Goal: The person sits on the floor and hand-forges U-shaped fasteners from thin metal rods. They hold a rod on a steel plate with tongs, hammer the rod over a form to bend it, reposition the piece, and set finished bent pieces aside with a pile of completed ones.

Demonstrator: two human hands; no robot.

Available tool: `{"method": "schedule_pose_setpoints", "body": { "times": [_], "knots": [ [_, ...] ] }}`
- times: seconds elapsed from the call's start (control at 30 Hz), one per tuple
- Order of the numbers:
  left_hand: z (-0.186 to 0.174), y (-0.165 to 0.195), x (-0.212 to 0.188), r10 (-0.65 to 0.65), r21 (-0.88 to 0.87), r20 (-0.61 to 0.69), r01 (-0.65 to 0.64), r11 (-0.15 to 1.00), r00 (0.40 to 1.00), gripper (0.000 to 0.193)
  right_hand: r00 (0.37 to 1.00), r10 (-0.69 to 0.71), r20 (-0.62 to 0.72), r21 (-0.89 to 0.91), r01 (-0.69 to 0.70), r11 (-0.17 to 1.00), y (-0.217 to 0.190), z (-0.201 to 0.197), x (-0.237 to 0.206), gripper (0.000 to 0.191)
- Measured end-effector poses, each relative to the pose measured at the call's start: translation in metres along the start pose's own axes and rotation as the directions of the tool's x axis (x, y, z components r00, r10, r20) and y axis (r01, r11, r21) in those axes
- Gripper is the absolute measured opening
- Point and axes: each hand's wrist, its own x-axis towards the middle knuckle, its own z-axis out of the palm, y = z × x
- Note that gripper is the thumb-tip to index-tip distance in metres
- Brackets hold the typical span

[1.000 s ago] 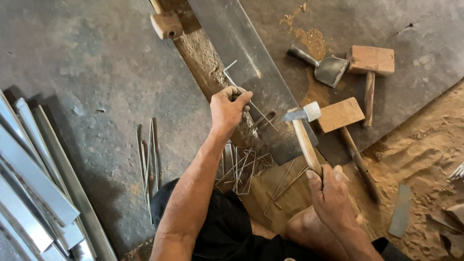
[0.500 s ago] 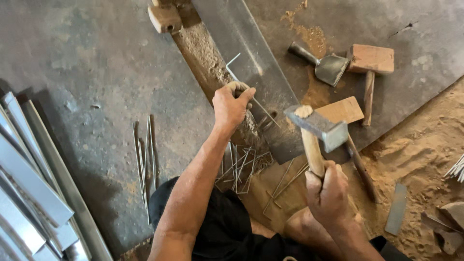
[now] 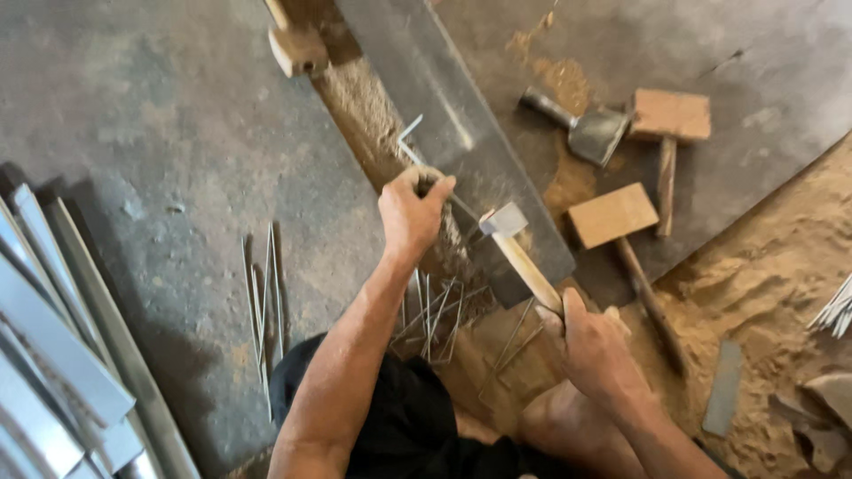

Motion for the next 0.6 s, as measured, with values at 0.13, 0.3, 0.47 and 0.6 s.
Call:
{"method": "schedule_pose_setpoints", "body": {
  "times": [0.13,0.3,0.47,0.6],
  "knots": [
    [0.001,0.005,-0.003,0.031,-0.004,-0.007,-0.031,1.0,0.999,0.013,0.989,0.014,-0.149,0.318,0.034,0.947,0.011,0.0,-0.003,0.029],
    [0.001,0.009,-0.006,0.004,-0.016,-0.007,-0.004,1.0,1.0,0.014,0.979,0.006,-0.203,0.343,0.066,0.937,0.005,0.005,0.0,0.027],
    [-0.001,0.015,-0.01,0.244,0.153,-0.05,-0.234,0.96,0.968,0.016,0.994,-0.032,-0.105,0.253,0.058,0.966,0.0,-0.013,0.003,0.028],
    [-0.001,0.022,-0.015,0.16,0.159,-0.006,-0.157,0.975,0.987,0.018,0.967,0.038,-0.253,0.428,0.076,0.901,-0.004,-0.017,-0.003,0.026]
  ]
}}
